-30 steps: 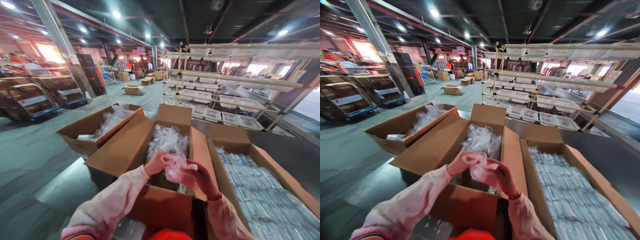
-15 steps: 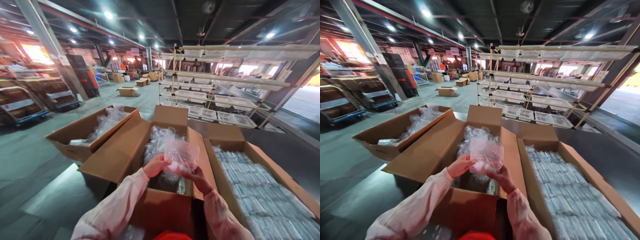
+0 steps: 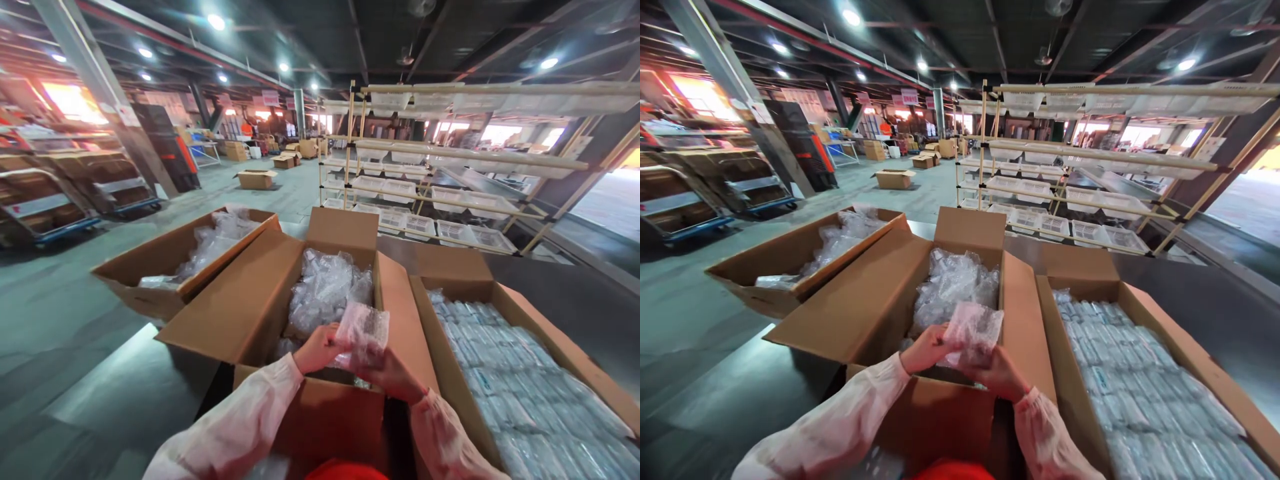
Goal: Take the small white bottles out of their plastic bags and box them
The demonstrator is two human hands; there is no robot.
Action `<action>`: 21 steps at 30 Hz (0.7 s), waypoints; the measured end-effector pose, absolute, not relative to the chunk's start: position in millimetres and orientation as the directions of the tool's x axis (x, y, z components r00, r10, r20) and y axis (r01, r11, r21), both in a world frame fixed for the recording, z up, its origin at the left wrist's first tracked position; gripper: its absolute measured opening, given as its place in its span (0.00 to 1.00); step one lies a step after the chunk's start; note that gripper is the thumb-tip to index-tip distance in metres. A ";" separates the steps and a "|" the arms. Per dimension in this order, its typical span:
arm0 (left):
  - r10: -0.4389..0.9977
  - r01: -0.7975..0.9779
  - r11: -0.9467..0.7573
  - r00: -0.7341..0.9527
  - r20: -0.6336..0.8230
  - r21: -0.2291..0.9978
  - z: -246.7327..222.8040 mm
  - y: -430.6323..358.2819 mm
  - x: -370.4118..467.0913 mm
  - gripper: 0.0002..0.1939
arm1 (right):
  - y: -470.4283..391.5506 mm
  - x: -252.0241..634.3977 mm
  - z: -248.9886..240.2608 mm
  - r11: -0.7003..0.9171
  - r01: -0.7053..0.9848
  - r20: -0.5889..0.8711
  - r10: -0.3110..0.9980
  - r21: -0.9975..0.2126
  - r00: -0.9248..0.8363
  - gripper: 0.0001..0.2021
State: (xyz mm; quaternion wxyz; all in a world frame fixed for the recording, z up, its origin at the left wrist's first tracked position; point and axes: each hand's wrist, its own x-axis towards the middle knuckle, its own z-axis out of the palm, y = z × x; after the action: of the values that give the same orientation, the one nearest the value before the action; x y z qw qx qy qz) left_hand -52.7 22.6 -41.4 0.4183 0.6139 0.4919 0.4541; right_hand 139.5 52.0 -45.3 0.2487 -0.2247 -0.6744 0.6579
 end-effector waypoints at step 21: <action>0.855 0.192 -0.500 0.262 0.447 0.844 -27.9 18.2 -67.2 0.15 | 64.7 154.9 -48.2 0.101 0.025 0.077 0.873 -0.995 -0.481 0.24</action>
State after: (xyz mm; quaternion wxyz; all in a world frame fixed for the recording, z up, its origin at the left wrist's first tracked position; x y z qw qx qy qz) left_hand -67.2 18.2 -27.9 0.3414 0.7171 0.3651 0.4856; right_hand 154.9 64.7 -48.2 0.3705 -0.3493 -0.6429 0.5722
